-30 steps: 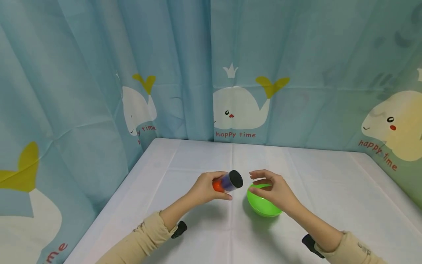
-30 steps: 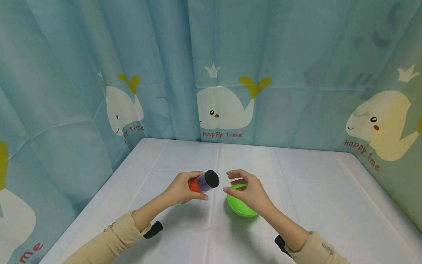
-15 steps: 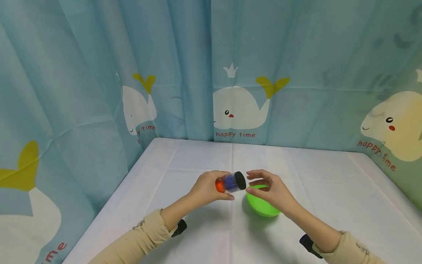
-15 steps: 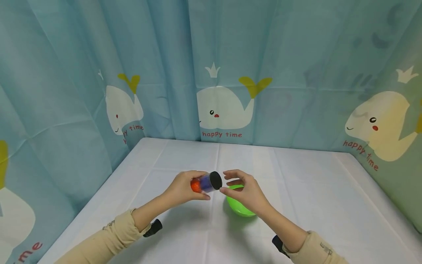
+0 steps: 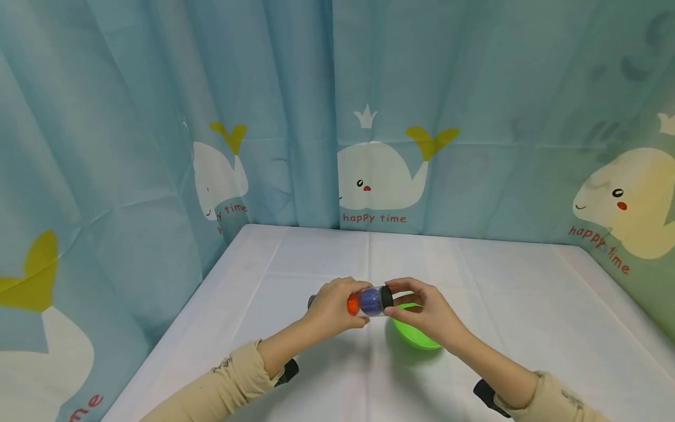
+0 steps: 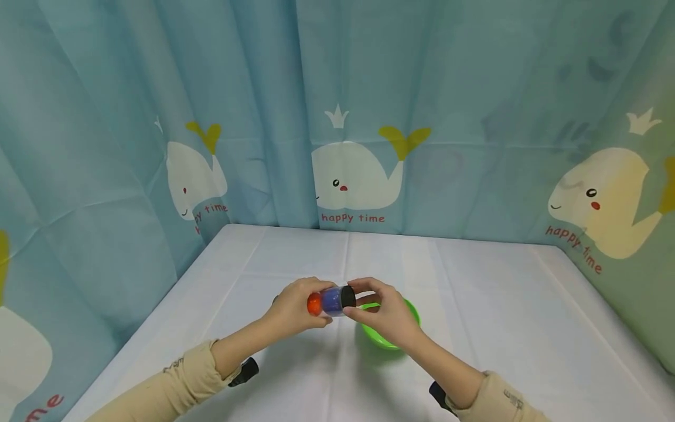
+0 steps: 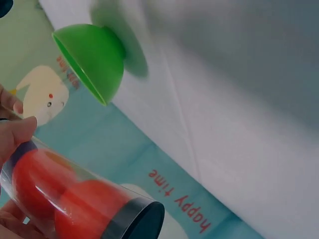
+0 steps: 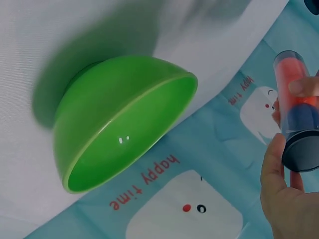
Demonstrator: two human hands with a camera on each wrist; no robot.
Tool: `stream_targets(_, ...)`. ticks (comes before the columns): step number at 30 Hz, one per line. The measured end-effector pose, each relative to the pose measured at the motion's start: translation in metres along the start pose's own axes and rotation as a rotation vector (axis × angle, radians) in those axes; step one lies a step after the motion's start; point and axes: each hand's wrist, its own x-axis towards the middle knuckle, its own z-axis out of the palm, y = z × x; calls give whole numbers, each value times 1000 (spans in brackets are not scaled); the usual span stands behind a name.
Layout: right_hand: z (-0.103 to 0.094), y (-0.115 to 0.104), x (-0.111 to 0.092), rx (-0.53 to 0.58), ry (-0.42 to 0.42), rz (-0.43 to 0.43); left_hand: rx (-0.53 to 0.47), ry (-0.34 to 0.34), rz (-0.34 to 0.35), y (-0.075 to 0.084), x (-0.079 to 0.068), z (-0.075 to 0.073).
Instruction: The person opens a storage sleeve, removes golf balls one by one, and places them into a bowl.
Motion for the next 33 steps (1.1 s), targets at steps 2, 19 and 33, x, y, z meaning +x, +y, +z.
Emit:
stream_targets(2,1,-1,0,-5,6,-4,-1,-5,-4,0,0,0)
stream_targets(19,7,-3,2,-132,41,-140,-13,-32,96,-8,-1,-1)
stream_targets(33,7,-4,2,-173,-2,-154,-85,-108,154,-15,-3,-3)
